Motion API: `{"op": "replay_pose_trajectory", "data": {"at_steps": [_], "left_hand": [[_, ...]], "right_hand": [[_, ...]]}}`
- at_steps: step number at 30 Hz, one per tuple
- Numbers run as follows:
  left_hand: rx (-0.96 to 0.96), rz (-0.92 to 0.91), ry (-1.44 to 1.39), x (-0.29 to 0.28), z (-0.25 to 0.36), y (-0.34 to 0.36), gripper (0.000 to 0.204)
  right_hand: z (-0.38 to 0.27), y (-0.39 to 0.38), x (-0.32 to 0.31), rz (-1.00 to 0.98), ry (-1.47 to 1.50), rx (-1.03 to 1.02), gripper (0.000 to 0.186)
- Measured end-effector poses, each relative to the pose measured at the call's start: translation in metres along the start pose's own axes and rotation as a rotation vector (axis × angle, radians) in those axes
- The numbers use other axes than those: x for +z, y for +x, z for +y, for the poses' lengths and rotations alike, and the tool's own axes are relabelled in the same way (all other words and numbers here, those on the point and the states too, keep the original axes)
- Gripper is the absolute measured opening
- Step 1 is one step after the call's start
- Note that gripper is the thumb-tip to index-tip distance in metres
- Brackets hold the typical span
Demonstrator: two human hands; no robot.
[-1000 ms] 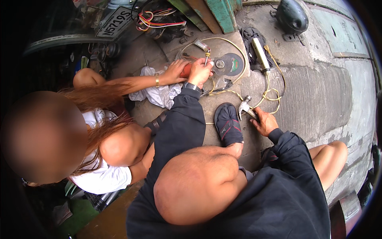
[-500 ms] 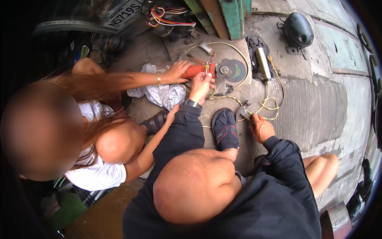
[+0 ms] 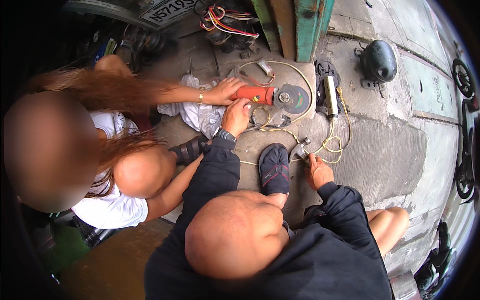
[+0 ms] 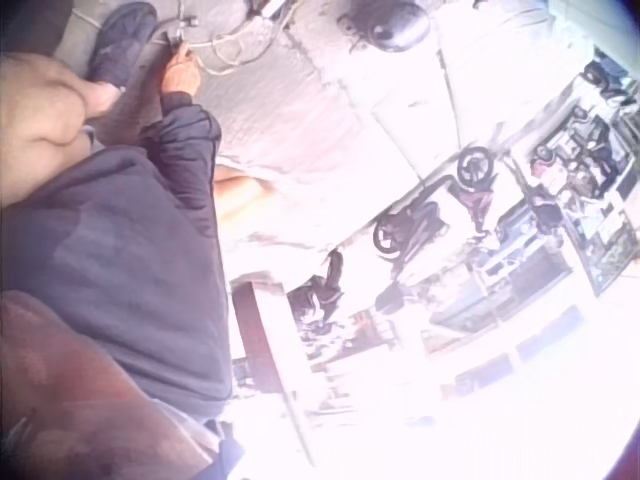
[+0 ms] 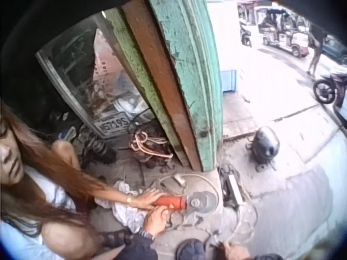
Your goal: The person disassembles and services a handheld power tool on the floor, using a hammer and hands to remove parts, wipe the housing with a cloth, and reassemble the components.
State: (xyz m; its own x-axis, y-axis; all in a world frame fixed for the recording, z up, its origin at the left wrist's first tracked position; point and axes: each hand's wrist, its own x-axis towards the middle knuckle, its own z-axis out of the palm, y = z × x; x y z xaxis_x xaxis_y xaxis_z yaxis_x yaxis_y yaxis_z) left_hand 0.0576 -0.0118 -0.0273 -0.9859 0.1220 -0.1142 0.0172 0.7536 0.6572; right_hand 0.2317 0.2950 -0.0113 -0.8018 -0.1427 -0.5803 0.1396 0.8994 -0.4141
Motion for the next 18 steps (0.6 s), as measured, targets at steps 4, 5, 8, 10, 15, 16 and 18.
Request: {"op": "replay_pose_trajectory", "data": {"at_steps": [4,5,8,10,15,16,18], "left_hand": [[0.140,-0.024,-0.137,0.014,0.002,-0.002,0.020],[0.139,-0.005,-0.152,0.019,-0.001,-0.002,0.021],[0.044,0.032,-0.237,0.033,0.010,0.000,0.022],[-0.229,-0.118,-0.553,0.040,0.018,0.009,0.023],[-0.342,-0.117,-0.723,0.056,0.028,0.022,0.025],[-0.403,-0.146,-0.703,0.059,0.035,0.023,0.027],[-0.390,-0.061,-0.690,0.081,0.016,0.018,0.025]], "right_hand": [[0.002,0.001,-0.003,-0.014,-0.001,-0.023,0.040],[0.003,0.002,-0.003,-0.008,-0.004,-0.032,0.040],[0.007,0.006,0.001,-0.036,-0.053,0.001,0.037],[0.006,0.016,-0.002,-0.106,-0.134,0.081,0.034],[-0.022,0.061,-0.043,0.212,0.118,-0.210,0.025],[-0.023,0.080,-0.045,0.316,0.270,-0.297,0.024],[-0.032,0.124,-0.042,0.369,0.684,-0.185,0.028]]}}
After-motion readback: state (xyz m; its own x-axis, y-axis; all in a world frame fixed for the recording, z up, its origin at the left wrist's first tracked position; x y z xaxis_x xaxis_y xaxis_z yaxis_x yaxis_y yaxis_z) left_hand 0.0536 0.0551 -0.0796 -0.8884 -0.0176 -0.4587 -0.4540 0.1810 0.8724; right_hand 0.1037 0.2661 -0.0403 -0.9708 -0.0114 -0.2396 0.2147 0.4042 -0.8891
